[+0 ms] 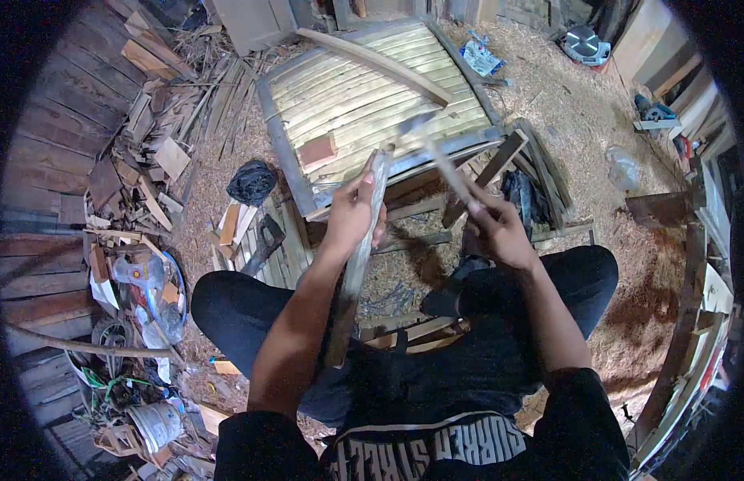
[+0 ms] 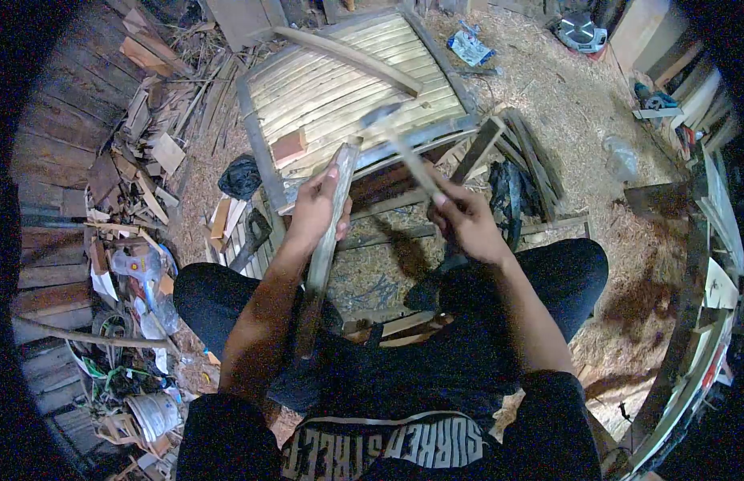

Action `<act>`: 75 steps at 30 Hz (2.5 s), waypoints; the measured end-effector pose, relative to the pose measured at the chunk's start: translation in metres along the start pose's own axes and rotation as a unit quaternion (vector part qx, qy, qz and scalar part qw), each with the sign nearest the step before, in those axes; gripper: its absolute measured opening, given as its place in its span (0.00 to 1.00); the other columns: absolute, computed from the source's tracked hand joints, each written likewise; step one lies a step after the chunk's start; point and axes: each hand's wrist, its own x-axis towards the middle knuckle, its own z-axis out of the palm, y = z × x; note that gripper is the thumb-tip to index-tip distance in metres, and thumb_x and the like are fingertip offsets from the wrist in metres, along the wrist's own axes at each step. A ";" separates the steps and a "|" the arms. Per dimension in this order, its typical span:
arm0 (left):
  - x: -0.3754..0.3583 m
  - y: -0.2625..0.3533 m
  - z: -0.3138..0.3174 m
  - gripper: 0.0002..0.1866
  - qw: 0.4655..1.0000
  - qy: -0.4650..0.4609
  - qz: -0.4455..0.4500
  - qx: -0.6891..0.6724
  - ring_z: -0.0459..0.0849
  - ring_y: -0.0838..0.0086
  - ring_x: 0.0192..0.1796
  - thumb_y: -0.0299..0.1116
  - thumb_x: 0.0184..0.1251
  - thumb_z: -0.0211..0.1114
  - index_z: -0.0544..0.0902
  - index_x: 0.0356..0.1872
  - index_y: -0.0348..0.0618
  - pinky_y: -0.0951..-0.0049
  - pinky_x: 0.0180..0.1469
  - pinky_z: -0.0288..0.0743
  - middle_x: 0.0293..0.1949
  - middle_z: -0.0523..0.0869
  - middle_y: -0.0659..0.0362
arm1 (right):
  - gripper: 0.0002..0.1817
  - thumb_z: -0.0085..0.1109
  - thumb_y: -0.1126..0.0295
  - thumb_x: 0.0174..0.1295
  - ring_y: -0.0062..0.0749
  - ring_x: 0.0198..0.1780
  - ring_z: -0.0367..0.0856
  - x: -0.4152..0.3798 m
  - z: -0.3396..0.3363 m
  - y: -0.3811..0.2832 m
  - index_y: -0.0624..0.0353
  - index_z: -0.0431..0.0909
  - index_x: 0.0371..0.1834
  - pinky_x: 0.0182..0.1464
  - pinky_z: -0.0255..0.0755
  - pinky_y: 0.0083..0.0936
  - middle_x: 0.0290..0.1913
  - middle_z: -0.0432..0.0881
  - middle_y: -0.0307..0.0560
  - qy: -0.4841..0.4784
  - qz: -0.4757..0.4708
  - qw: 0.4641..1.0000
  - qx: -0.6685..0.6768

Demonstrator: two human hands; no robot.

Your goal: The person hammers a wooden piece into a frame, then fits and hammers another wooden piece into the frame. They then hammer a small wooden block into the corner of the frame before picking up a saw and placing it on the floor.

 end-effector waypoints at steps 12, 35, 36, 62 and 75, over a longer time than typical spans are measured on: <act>-0.001 0.001 0.000 0.23 1.000 0.006 0.000 0.012 0.72 0.74 0.13 0.50 0.87 0.50 0.77 0.61 0.39 0.69 0.13 0.65 0.20 0.76 0.57 | 0.26 0.54 0.67 0.81 0.15 0.35 0.70 0.002 0.002 -0.007 0.48 0.69 0.81 0.37 0.69 0.17 0.42 0.83 0.36 0.007 -0.013 0.992 -0.125; -0.022 -0.013 0.018 0.33 0.991 0.005 0.067 -0.116 0.81 0.72 0.19 0.34 0.82 0.61 0.62 0.84 0.60 0.68 0.18 0.77 0.32 0.79 0.59 | 0.35 0.53 0.85 0.71 0.60 0.66 0.80 -0.064 0.023 0.022 0.59 0.63 0.82 0.67 0.73 0.37 0.67 0.78 0.67 0.129 -0.221 0.891 -0.374; -0.023 -0.012 0.020 0.33 0.991 0.004 0.064 -0.116 0.81 0.72 0.19 0.34 0.82 0.61 0.62 0.84 0.60 0.68 0.18 0.77 0.32 0.79 0.59 | 0.35 0.53 0.85 0.71 0.60 0.66 0.80 -0.064 0.027 0.022 0.59 0.63 0.82 0.67 0.73 0.37 0.67 0.78 0.67 0.130 -0.218 0.892 -0.374; -0.010 0.003 0.024 0.33 0.991 0.022 -0.031 -0.126 0.77 0.71 0.17 0.34 0.83 0.55 0.56 0.85 0.50 0.66 0.16 0.71 0.29 0.79 0.58 | 0.45 0.55 0.92 0.57 0.57 0.42 0.82 -0.054 0.059 0.049 0.59 0.62 0.83 0.47 0.79 0.36 0.50 0.81 0.66 0.201 -0.321 0.850 -0.367; -0.007 0.011 0.020 0.31 0.984 0.023 -0.059 -0.166 0.78 0.73 0.18 0.35 0.84 0.54 0.61 0.84 0.58 0.68 0.17 0.73 0.28 0.78 0.61 | 0.52 0.55 0.88 0.57 0.70 0.51 0.82 -0.048 0.057 0.040 0.40 0.54 0.87 0.50 0.79 0.53 0.52 0.79 0.65 0.190 -0.224 0.881 -0.371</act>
